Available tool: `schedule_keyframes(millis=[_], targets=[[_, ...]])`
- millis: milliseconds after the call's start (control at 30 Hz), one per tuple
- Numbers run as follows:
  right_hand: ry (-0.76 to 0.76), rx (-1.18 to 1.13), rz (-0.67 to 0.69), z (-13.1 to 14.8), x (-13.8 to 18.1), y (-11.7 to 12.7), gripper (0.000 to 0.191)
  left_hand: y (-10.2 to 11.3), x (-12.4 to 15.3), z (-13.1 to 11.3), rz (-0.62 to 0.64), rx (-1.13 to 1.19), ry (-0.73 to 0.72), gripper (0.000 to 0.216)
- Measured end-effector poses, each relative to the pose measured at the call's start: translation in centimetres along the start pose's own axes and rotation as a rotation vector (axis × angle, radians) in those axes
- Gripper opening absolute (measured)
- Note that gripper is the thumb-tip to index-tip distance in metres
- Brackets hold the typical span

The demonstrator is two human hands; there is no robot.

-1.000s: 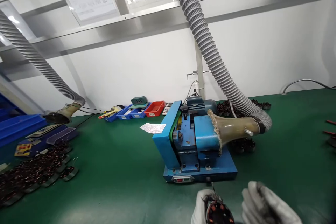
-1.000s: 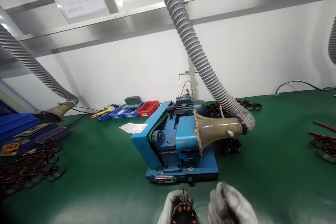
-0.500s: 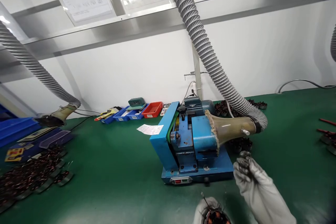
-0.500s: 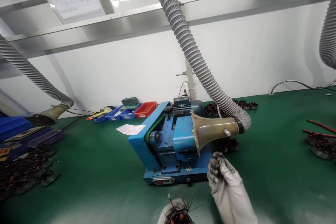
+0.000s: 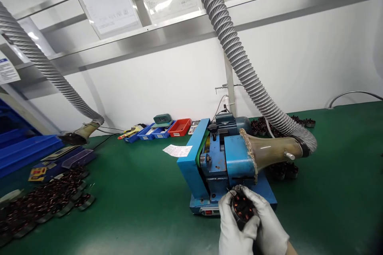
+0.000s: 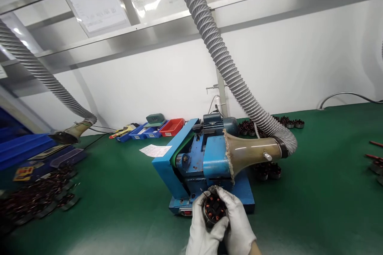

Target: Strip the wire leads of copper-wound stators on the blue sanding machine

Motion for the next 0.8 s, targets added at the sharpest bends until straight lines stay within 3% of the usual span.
schedule_keyframes(millis=[200, 300, 600, 733, 800], targets=[[0.016, -0.049, -0.05, 0.2, -1.4, -0.1, 0.016, -0.6, -1.5, -0.6, 0.057, -0.046, -0.141, 0.049], [0.011, -0.071, -0.073, 0.3, -1.1, -0.3, 0.011, -0.8, -1.6, -0.7, 0.093, -0.017, -0.134, 0.049], [0.066, 0.011, -0.14, -0.1, -0.4, -0.5, 0.01, -0.4, -1.6, -0.8, 0.176, 0.155, -0.012, 0.05], [0.128, 0.196, -0.168, -1.1, 1.6, 1.4, 0.02, 0.8, 1.3, 1.9, 0.051, 0.238, 0.178, 0.06], [0.191, 0.375, -0.167, -1.7, 2.6, 2.3, 0.033, 1.5, 2.7, 3.2, -0.005, 0.279, 0.228, 0.052]])
Point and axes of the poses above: each hand's wrist, its own x-axis away from the middle knuckle, its own y-axis out of the back of the hand, z = x × y, the point moved 3 cm from there along -x, towards the middle knuckle, and after that the axes turned 10 degrees about -y, right-handed, at the moved point
